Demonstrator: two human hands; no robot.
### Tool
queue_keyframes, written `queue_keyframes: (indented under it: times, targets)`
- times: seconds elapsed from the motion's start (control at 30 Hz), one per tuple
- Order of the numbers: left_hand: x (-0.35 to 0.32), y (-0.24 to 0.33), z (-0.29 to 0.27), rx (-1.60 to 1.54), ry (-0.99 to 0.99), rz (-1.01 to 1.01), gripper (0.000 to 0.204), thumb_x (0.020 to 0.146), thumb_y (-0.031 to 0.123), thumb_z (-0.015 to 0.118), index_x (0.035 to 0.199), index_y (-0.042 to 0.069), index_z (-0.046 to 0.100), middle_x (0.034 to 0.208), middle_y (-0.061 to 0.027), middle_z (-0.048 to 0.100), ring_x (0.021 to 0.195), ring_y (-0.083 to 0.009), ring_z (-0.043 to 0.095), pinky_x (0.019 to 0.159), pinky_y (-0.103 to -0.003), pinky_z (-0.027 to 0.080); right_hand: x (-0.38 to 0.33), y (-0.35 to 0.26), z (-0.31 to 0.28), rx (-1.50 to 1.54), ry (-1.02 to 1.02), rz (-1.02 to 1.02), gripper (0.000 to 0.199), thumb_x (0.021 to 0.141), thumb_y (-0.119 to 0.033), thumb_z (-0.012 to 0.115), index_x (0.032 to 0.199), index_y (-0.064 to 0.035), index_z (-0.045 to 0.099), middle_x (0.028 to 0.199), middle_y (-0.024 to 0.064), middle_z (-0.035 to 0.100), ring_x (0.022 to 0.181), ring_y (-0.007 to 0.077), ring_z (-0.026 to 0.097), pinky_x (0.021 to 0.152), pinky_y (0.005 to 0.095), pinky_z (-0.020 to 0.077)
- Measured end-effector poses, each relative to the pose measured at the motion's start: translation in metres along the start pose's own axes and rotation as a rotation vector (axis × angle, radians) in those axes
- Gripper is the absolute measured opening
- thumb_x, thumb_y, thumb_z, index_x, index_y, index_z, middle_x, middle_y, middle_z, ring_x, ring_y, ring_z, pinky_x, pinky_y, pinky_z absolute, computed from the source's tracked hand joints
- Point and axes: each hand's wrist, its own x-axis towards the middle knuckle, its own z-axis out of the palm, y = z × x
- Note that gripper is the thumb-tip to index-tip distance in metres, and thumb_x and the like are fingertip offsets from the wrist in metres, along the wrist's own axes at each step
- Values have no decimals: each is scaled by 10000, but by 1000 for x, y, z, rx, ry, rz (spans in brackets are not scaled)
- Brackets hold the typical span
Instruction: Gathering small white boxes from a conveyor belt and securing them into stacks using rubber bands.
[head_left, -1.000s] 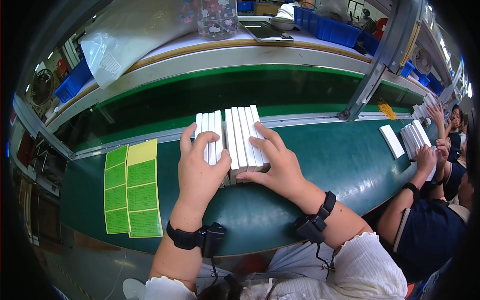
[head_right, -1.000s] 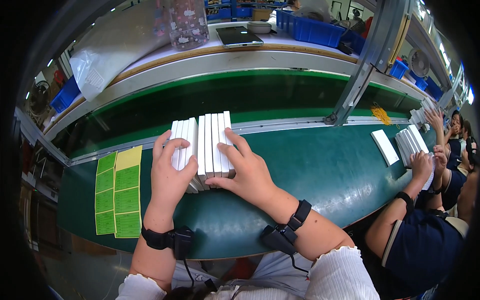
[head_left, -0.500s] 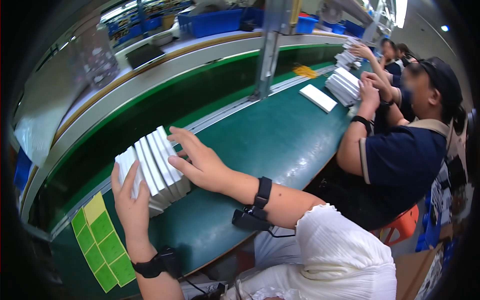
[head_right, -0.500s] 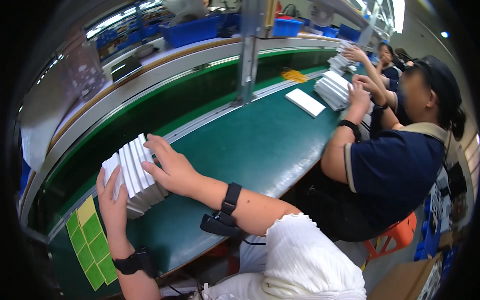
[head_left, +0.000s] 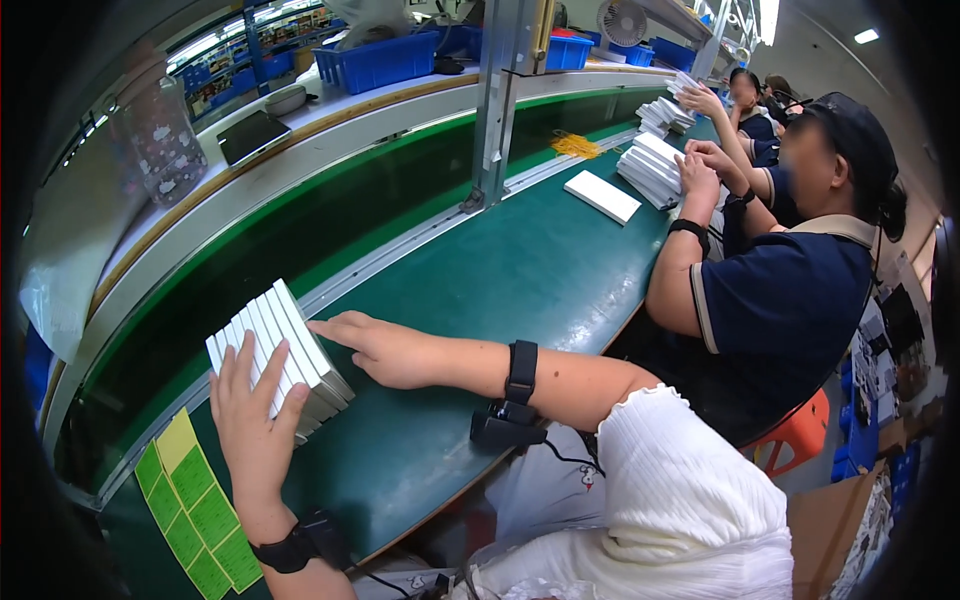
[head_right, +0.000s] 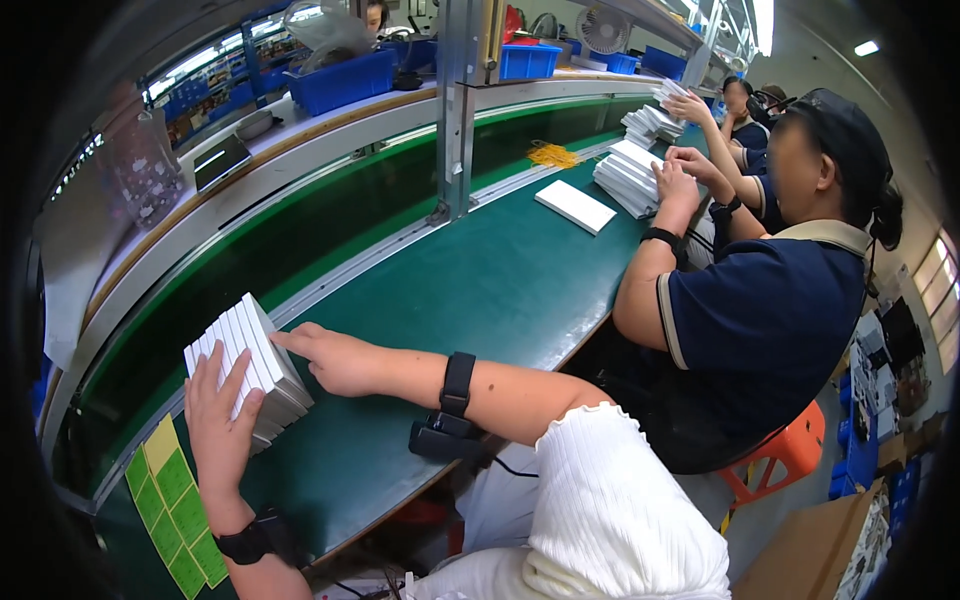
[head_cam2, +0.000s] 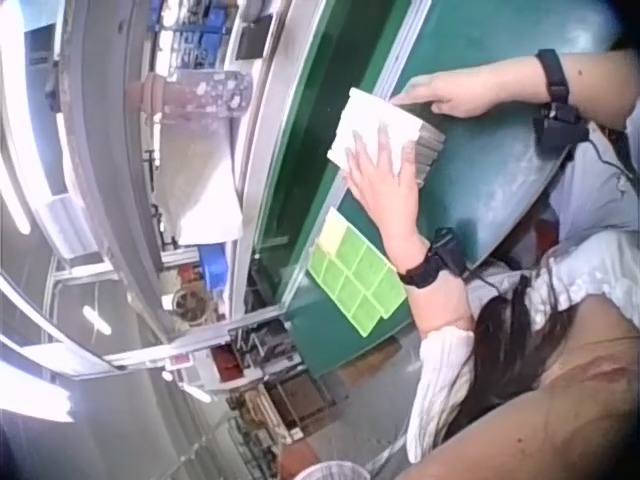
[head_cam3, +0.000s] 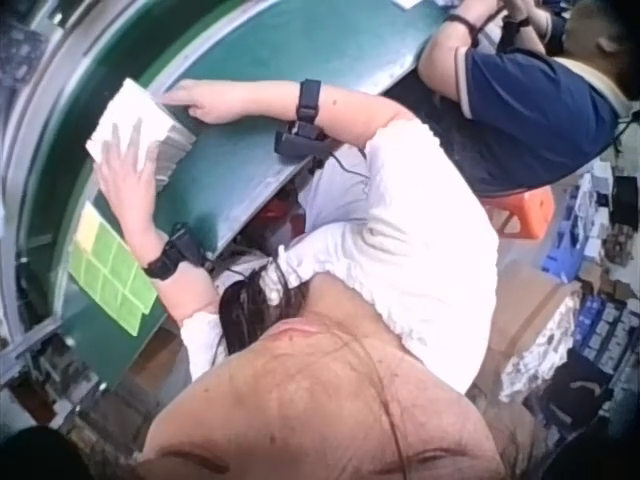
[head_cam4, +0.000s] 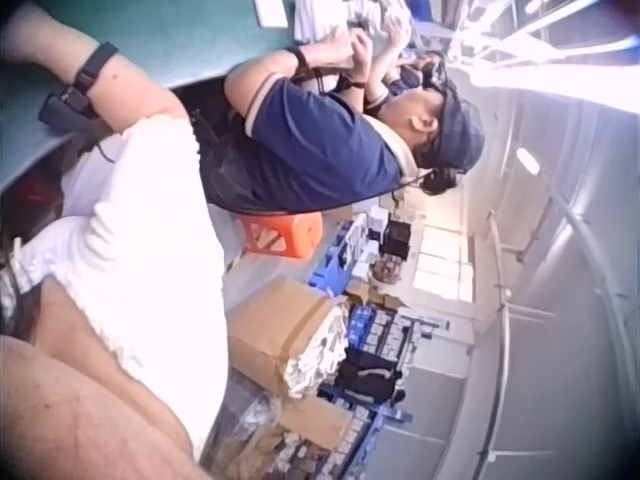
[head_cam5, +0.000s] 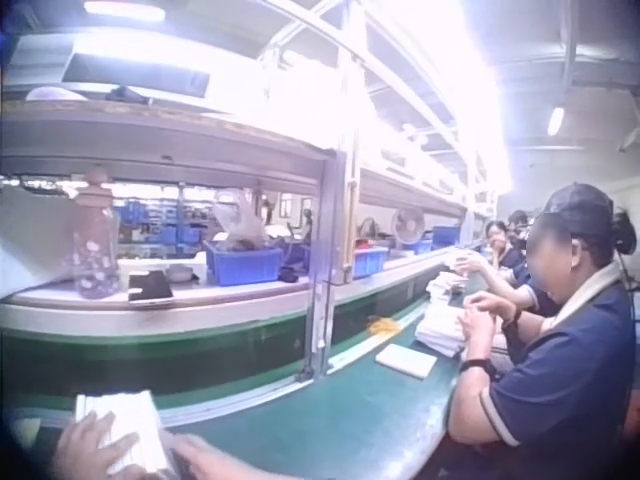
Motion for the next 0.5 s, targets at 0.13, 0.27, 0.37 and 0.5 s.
queue_keyframes:
  times: [0.13,0.27,0.37,0.5]
  targets:
    - [-3,-2,2,-36,-72,-32,402,811,383,517,1151,174,572,1320,-116,395,1244,-334,300,1038,-467,163,-6,35,-40,-291,52,-15,635,719,-21,567,1308,-44,331,1238,226,387,1184,368,348,996,384,307]
    - [-4,0,2,15,-64,-20,391,823,357,499,1159,169,562,1328,-101,388,1247,-327,298,1036,-451,177,-27,89,-148,-735,664,265,528,654,-80,622,1152,-8,461,1202,231,416,1129,392,400,934,433,373]
    - [-1,1,4,41,-59,-4,384,830,331,491,1168,161,553,1332,-90,386,1247,-325,297,1034,-434,189,-80,151,-215,-1180,923,868,550,693,-188,622,1180,0,450,1298,237,338,1183,376,365,970,434,338]
    - [-3,-5,1,-19,-24,3,399,805,379,527,1135,163,579,1306,-123,408,1223,-351,324,1015,-474,201,-113,160,-212,-1148,574,1434,535,834,-428,454,1168,-13,493,1244,201,438,1189,337,378,920,469,357]
